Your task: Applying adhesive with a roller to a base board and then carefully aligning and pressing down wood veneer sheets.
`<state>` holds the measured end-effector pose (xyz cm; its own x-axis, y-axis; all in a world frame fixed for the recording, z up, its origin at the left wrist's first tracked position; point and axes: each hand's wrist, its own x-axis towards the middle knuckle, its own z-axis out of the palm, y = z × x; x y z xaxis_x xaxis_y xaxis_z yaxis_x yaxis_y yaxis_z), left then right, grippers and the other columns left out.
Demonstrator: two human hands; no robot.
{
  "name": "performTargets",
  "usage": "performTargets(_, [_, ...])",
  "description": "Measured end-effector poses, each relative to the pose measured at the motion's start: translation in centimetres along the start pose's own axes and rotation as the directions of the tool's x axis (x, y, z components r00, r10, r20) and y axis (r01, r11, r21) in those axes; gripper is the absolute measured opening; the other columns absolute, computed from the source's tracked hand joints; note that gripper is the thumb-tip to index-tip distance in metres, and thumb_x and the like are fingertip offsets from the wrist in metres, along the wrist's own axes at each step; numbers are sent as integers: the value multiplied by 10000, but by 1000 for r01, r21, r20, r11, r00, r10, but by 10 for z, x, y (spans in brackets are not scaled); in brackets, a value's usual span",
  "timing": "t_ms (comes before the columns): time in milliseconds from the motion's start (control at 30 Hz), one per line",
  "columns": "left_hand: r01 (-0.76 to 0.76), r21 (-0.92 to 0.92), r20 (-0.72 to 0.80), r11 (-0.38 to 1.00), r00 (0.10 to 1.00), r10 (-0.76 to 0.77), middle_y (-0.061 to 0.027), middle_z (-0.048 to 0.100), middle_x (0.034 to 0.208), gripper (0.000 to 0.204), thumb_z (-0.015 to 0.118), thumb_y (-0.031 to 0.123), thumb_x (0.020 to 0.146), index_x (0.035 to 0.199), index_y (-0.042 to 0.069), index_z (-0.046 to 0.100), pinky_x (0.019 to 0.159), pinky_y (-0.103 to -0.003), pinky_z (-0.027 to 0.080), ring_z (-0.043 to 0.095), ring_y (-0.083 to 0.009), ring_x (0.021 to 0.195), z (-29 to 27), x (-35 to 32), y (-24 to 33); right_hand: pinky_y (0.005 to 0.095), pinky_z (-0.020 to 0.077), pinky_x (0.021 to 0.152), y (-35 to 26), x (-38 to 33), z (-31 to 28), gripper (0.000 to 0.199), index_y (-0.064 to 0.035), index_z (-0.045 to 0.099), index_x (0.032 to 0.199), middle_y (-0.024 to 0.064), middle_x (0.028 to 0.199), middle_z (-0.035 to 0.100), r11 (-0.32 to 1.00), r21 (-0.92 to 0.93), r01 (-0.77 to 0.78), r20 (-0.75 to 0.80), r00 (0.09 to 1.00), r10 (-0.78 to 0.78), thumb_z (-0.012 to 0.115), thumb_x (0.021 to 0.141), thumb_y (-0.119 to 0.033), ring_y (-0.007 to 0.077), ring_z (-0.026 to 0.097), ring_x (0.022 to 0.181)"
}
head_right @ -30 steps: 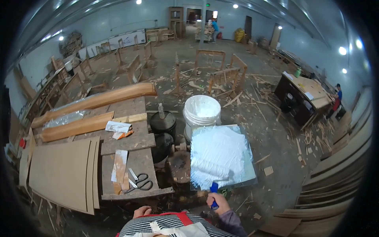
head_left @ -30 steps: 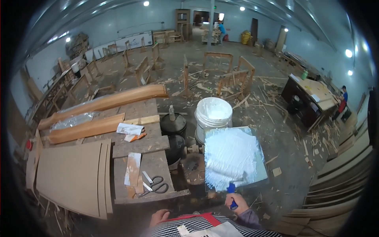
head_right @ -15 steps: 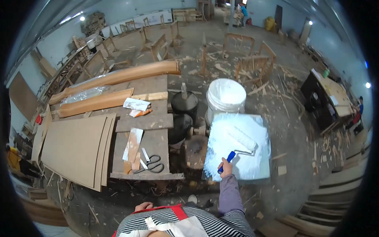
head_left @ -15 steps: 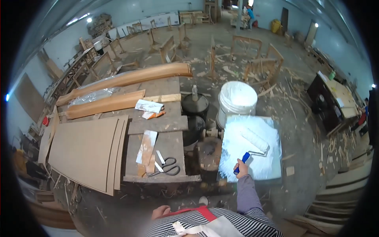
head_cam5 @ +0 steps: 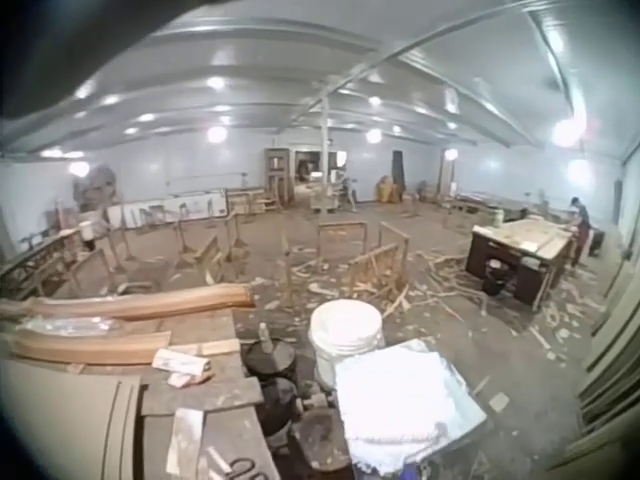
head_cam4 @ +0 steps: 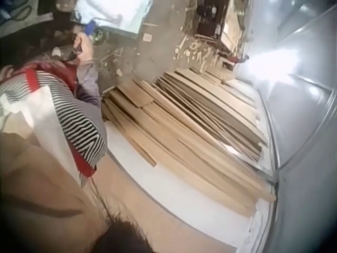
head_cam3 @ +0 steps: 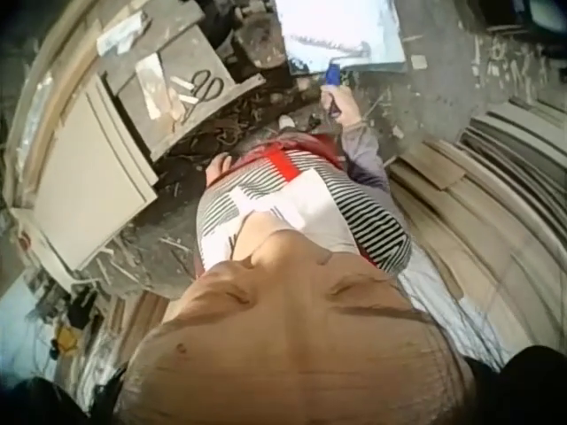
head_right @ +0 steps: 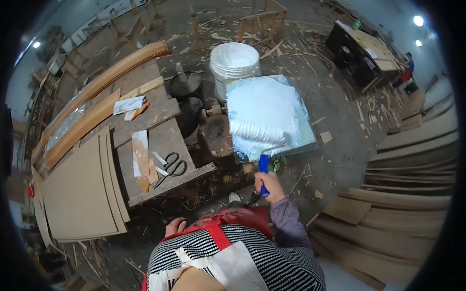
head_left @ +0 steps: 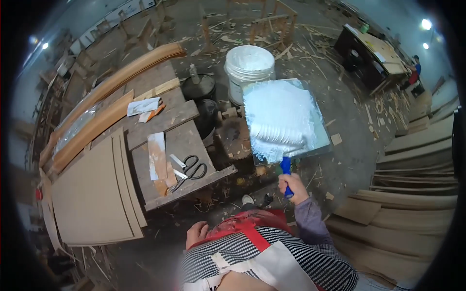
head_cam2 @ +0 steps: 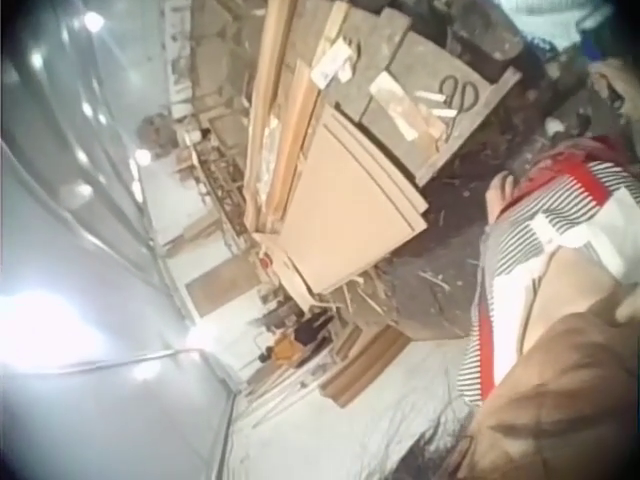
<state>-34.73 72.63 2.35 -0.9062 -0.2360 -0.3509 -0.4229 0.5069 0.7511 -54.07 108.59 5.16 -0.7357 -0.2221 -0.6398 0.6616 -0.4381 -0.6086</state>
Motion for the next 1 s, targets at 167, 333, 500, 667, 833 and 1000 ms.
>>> performTargets(167, [-19, -4, 22, 1000, 1000, 19, -226, 667, 1029, 293, 625, 223, 892, 1071, -6, 663, 835, -399, 517, 653, -366, 969, 2, -17, -23, 288, 410, 579, -50, 143, -76, 37, -37, 574, 809, 9, 668, 512, 762, -437, 478, 191, 877, -440, 576, 816, -74, 137, 506, 621])
performTargets(333, [-1, 3, -44, 1000, 999, 1, -217, 659, 1027, 349, 577, 307, 921, 1093, 11, 645, 835, -413, 508, 641, -371, 968, -7, -39, -25, 245, 427, 594, -64, 208, -91, 75, -136, 533, 851, -46, 696, 433, 820, -257, 511, 163, 860, -484, 552, 923, -147, 67, 437, 641])
performTargets(500, [149, -98, -157, 984, 974, -163, -211, 664, 1021, 382, 536, 351, 937, 1101, 24, 645, 853, -416, 499, 636, -372, 978, 4, -77, -54, 221, 414, 545, 29, 171, -59, 246, -172, 441, 723, -54, 630, 434, 963, -76, 258, 15, 966, -258, 584, 922, -202, 72, 451, 569])
performTargets(667, [123, -209, -118, 970, 982, -150, -214, 662, 1012, 366, 539, 343, 945, 1093, 24, 638, 814, -411, 504, 643, -365, 949, -2, -94, -79, 262, 426, 494, 22, 100, -12, 183, -160, 493, 759, -43, 626, 473, 998, -26, 60, 4, 998, -60, 629, 873, -206, 93, 464, 559])
performTargets(833, [56, -150, -67, 987, 996, -66, -198, 669, 1007, 401, 532, 398, 941, 1085, 40, 643, 805, -416, 504, 647, -356, 941, -17, -87, -127, 331, 503, 632, -2, 70, 71, 284, -148, 503, 610, -22, 589, 502, 688, 500, -526, 60, 814, 578, 722, 783, -97, 135, 511, 601])
performTargets(1000, [-67, -126, -91, 990, 994, 56, -194, 671, 1005, 398, 530, 392, 942, 1095, 42, 641, 811, -416, 501, 645, -360, 940, -49, -115, -174, 305, 463, 572, -1, 62, 309, 189, -157, 509, 816, -17, 618, 486, 927, 122, -355, 266, 911, 314, 680, 814, -78, 129, 478, 572])
